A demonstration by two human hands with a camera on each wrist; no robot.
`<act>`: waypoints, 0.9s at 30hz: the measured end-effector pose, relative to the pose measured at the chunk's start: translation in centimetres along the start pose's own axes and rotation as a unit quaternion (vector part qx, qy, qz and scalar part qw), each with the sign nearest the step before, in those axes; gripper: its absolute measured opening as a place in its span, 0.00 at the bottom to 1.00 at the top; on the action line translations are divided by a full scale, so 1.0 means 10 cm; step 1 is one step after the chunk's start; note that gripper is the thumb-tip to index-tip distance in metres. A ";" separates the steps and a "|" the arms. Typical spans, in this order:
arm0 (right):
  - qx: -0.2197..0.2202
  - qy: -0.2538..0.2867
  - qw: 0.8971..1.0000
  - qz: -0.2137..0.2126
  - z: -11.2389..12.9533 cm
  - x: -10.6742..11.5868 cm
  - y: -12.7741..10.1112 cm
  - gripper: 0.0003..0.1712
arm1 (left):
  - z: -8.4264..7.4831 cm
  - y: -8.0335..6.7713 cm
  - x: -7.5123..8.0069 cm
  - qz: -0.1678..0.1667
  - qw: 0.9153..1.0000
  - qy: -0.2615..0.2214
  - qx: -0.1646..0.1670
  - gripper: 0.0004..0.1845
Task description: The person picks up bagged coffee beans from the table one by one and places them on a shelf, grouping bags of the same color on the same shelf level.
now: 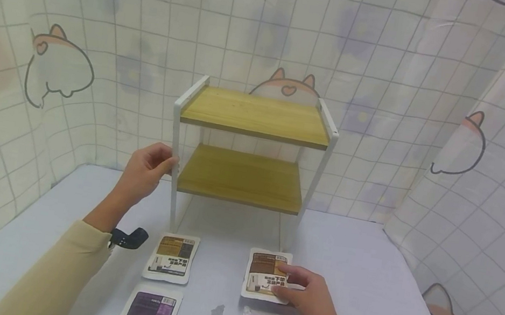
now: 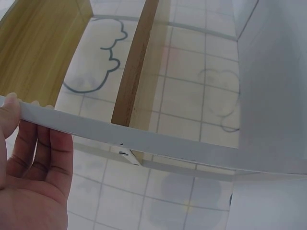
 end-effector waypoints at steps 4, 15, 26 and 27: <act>0.012 0.025 0.999 0.020 0.06 -0.03 -0.02 0.36 | 0.02 0.00 -0.01 0.000 1.000 0.000 0.002 0.10; 0.027 0.057 0.998 0.024 0.15 -0.05 -0.07 0.35 | 0.03 0.01 0.00 -0.005 1.000 0.003 -0.010 0.08; 0.034 0.063 0.997 0.012 0.23 -0.03 -0.11 0.35 | 0.03 0.02 0.00 -0.006 1.000 -0.004 -0.011 0.09; 0.033 0.063 0.997 0.010 0.23 -0.02 -0.12 0.35 | 0.03 0.02 0.00 -0.005 1.000 -0.006 -0.013 0.09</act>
Point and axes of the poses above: each hand's wrist, its own y-axis towards the middle knuckle, its own x-axis out of the back of the hand, z = x × y, the point moved 9 cm from there along y, towards the middle knuckle
